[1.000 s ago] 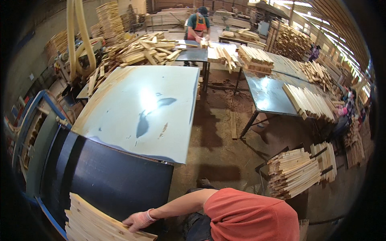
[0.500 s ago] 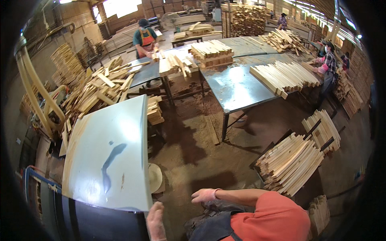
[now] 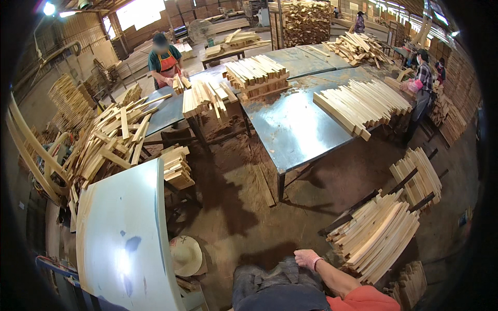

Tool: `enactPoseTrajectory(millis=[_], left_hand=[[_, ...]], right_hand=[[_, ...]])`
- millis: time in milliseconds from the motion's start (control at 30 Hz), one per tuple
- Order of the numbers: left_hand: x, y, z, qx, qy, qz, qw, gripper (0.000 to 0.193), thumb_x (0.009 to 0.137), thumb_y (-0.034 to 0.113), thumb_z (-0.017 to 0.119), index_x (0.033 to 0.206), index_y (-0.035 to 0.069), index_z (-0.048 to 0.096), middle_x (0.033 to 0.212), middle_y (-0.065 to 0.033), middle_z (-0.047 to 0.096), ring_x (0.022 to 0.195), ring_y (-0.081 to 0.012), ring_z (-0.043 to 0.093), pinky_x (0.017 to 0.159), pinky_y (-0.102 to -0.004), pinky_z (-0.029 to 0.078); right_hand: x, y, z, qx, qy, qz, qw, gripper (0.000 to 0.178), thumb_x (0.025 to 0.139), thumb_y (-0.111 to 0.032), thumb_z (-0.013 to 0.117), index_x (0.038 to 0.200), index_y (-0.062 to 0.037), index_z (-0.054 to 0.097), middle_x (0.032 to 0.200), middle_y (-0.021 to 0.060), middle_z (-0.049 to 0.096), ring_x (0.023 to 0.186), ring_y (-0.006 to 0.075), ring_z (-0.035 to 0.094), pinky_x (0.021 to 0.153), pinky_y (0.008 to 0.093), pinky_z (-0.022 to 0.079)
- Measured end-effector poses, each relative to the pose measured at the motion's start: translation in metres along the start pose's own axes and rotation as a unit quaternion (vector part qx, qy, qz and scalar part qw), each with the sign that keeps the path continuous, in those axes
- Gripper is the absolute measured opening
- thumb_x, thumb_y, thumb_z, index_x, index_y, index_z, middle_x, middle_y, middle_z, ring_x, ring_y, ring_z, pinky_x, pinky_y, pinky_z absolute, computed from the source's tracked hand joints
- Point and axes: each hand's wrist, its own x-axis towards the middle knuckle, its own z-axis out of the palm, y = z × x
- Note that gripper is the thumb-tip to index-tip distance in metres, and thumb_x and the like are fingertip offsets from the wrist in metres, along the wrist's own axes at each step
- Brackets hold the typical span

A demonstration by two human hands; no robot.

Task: The person repeatedly picks up stacks of light-colored wooden planks from a metal table and places them onto a conveyor belt. The person wears pink gloves and moves the wood in batches, aligning the stacks before feeding them into the machinery.

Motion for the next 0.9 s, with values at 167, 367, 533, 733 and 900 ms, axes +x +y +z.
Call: enactPoseTrajectory(millis=[167, 367, 533, 733, 900], left_hand=[[0.041, 0.064, -0.028, 0.031, -0.007, 0.006, 0.999, 0.058, 0.095, 0.04, 0.063, 0.124, -0.009, 0.072, 0.126, -0.0219, 0.074, 0.116, -0.0338, 0.069, 0.101, -0.0449, 0.052], [0.167, 0.196, -0.092, -0.003, 0.003, 0.038, 0.999, 0.063, 0.094, 0.042, 0.066, 0.128, -0.01, 0.071, 0.13, -0.0193, 0.074, 0.116, -0.0318, 0.068, 0.102, -0.043, 0.053], [0.309, 0.363, -0.207, -0.292, 0.028, 0.108, 0.95, 0.039, 0.103, 0.043, 0.062, 0.097, 0.006, 0.071, 0.077, -0.0035, 0.063, 0.068, -0.0191, 0.055, 0.062, -0.0383, 0.045], [0.306, 0.611, -0.299, -0.385, -0.12, 0.205, 0.892, 0.044, 0.103, 0.043, 0.069, 0.132, 0.01, 0.072, 0.12, -0.0057, 0.074, 0.101, -0.0216, 0.067, 0.085, -0.0396, 0.051], [0.298, 0.653, -0.31, -0.388, -0.144, 0.144, 0.899, 0.034, 0.1, 0.043, 0.072, 0.113, 0.012, 0.075, 0.107, -0.003, 0.073, 0.101, -0.0208, 0.069, 0.087, -0.039, 0.053]], right_hand=[[0.02, -0.024, 0.009, -0.031, 0.16, 0.025, 0.986, 0.029, 0.106, -0.021, 0.065, 0.083, -0.0151, 0.049, 0.068, -0.0005, 0.045, 0.056, 0.0153, 0.045, 0.052, 0.0326, 0.041], [0.076, -0.13, 0.031, -0.077, 0.313, 0.077, 0.944, 0.029, 0.102, -0.018, 0.071, 0.078, -0.0111, 0.057, 0.064, 0.0002, 0.048, 0.05, 0.0166, 0.046, 0.047, 0.0347, 0.037], [0.149, -0.256, 0.121, -0.319, 0.24, 0.013, 0.917, 0.029, 0.102, -0.027, 0.064, 0.078, -0.0173, 0.052, 0.064, -0.003, 0.046, 0.052, 0.0162, 0.044, 0.05, 0.0354, 0.034], [0.3, -0.362, 0.104, -0.677, 0.119, -0.163, 0.708, 0.013, 0.097, -0.021, 0.063, 0.1, -0.0086, 0.067, 0.1, 0.0108, 0.072, 0.092, 0.0309, 0.071, 0.079, 0.0427, 0.056], [0.364, -0.424, 0.209, -0.65, 0.036, -0.128, 0.748, 0.015, 0.092, -0.017, 0.069, 0.102, -0.0068, 0.064, 0.102, 0.0157, 0.071, 0.1, 0.0369, 0.071, 0.084, 0.0467, 0.058]])
